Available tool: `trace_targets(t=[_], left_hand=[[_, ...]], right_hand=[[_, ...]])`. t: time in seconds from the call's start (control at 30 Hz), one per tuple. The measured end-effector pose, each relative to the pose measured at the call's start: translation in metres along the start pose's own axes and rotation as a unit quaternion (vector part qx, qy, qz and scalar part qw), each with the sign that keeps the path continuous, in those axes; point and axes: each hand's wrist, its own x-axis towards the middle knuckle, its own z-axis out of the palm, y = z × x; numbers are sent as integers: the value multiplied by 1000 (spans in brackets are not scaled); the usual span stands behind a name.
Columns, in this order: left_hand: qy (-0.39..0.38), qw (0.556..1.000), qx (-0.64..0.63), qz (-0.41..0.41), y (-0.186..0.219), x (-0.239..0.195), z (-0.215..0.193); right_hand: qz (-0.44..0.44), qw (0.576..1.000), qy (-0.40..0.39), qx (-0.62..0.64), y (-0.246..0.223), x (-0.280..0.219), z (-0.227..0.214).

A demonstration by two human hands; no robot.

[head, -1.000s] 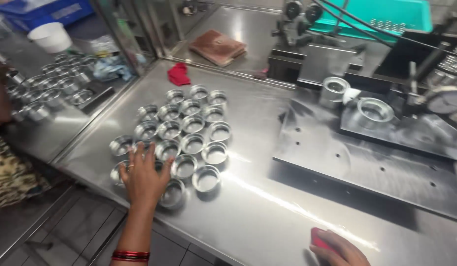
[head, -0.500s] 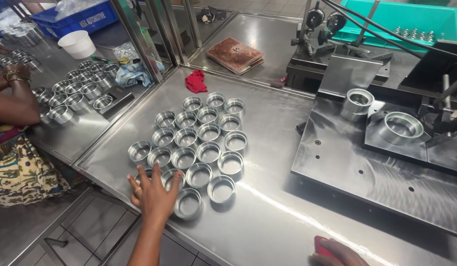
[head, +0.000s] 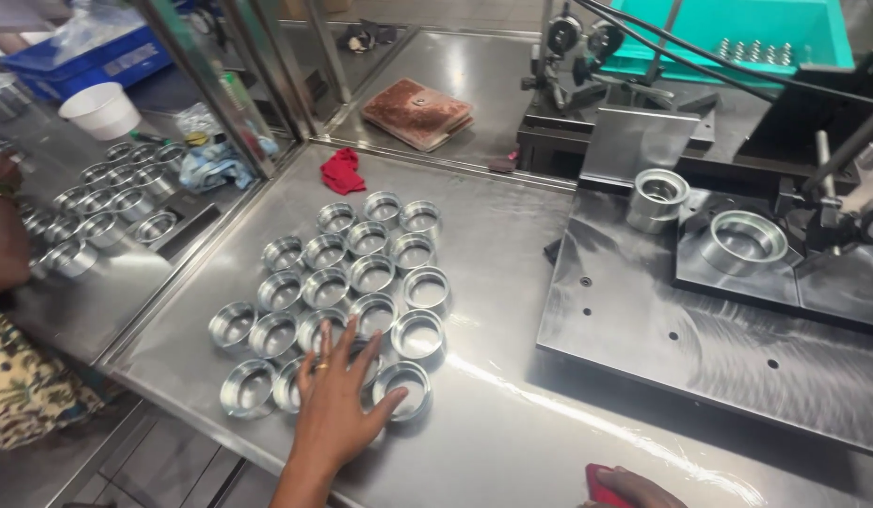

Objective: Cleaning and sorting metal rings at a fabrication workstation.

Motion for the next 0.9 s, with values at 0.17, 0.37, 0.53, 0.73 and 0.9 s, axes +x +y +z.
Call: trace_targets(t=[0.17,0.37,0.53,0.73,0.9], left_hand=[[8,1000,15,12,-8,5,11],[-10,1000,27,8,-8,11,14],[-20,999,28,26,-16,11,23],[0,999,32,33,-20,11,27],[-11,999,41,8,-17,9,25]], right_hand=[[-193,980,17,-39,-71,-2,-33],[-282,958,-7,-48,-93,1,-47],[-224,974,-15,-41,-125,4,-67],[-257,965,-27,-41,-134,-2,-71],[-200,975,-65,-74,-129,-3,-67]])
